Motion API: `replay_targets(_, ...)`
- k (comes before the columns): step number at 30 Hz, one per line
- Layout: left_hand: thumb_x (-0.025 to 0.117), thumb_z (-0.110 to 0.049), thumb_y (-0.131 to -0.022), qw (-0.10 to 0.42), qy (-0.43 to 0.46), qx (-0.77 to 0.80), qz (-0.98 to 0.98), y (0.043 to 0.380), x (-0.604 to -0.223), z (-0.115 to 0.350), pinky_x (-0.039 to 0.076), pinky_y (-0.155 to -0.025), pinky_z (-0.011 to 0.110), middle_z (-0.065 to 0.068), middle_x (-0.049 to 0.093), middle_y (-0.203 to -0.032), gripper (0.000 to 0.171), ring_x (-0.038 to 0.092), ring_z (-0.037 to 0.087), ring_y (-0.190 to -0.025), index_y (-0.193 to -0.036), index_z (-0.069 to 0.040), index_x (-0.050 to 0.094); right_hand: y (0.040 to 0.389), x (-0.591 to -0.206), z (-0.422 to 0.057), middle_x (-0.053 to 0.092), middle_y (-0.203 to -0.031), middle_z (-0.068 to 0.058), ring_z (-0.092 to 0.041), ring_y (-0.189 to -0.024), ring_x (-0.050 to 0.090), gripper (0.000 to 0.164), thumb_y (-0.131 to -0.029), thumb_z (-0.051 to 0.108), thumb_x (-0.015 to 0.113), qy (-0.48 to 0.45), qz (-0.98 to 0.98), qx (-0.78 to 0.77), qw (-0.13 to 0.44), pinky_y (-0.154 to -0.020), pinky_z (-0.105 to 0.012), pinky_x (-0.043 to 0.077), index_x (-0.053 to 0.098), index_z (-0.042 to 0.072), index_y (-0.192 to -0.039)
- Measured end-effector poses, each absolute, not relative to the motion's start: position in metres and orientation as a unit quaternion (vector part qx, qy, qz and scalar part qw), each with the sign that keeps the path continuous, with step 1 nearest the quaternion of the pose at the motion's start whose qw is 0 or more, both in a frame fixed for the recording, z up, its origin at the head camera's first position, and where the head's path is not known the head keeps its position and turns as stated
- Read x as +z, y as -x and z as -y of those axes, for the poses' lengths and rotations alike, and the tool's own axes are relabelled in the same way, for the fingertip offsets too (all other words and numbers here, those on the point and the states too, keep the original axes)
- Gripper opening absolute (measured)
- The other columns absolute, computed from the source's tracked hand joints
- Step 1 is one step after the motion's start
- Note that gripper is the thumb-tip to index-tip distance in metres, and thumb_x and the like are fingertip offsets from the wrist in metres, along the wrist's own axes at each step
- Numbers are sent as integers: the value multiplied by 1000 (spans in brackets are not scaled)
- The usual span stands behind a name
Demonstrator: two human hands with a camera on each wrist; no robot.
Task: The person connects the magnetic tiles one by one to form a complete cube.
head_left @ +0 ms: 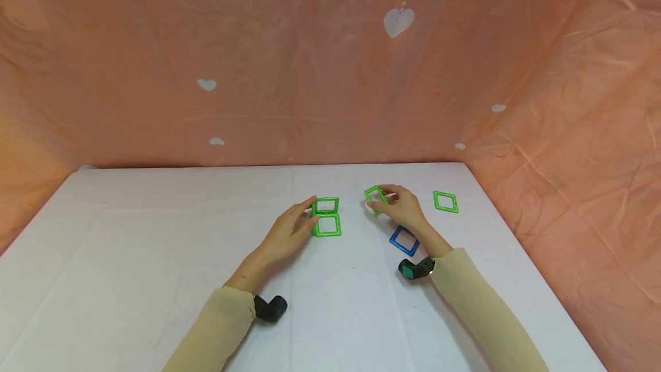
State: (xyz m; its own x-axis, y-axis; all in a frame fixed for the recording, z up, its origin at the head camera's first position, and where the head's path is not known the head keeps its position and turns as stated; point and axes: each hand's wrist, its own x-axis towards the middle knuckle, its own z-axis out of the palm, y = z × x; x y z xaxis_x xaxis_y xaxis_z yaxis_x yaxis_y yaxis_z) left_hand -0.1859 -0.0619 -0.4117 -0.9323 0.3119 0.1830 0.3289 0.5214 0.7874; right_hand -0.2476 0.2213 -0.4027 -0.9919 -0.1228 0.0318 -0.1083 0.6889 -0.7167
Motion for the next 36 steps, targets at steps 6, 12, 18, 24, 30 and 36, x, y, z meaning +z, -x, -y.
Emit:
replay_targets(6,53,-22,-99,12,183,-453,873,186,-413,62,37,-106,53,21,51,-137,54,53,37,-122,-147,-3,37,245,-403,-216,61,-128,-11,-29,-111,60,61,-81,36,75,61,-906,-420,13,-88,-43,52,57,9,-133)
replay_targets(12,53,-22,-99,13,182,-449,875,186,-413,62,38,-106,53,22,52,-136,54,53,37,-122,-147,-3,37,243,-402,-212,62,-127,-10,-29,-111,62,60,-82,34,75,72,-896,-437,16,-87,-42,53,56,10,-133)
replay_targets(18,54,-22,-98,13,181,-449,875,186,-413,61,38,-106,53,22,52,-136,54,53,37,-122,-146,-3,37,242,-403,-210,61,-128,-12,-30,-112,61,62,-83,33,75,97,-888,-449,27,-89,-43,53,53,11,-136)
replay_targets(24,54,-21,-98,16,184,-448,875,187,-413,60,38,-106,52,22,52,-136,54,53,37,-122,-146,-3,37,239,-404,-207,59,-128,-16,-32,-112,61,65,-82,25,75,128,-874,-466,38,-92,-46,51,49,7,-139)
replay_targets(30,54,-20,-98,20,185,-447,875,187,-414,60,38,-106,52,22,52,-136,54,54,37,-122,-146,-2,37,237,-406,-204,57,-126,-23,-37,-112,60,67,-82,12,74,183,-852,-490,35,-93,-48,51,43,0,-141)
replay_targets(36,54,-20,-98,20,182,-446,876,187,-414,60,38,-105,53,22,52,-136,54,53,37,-121,-146,-2,37,236,-408,-201,55,-128,-24,-39,-115,57,69,-81,8,75,199,-833,-513,44,-97,-50,48,42,0,-141)
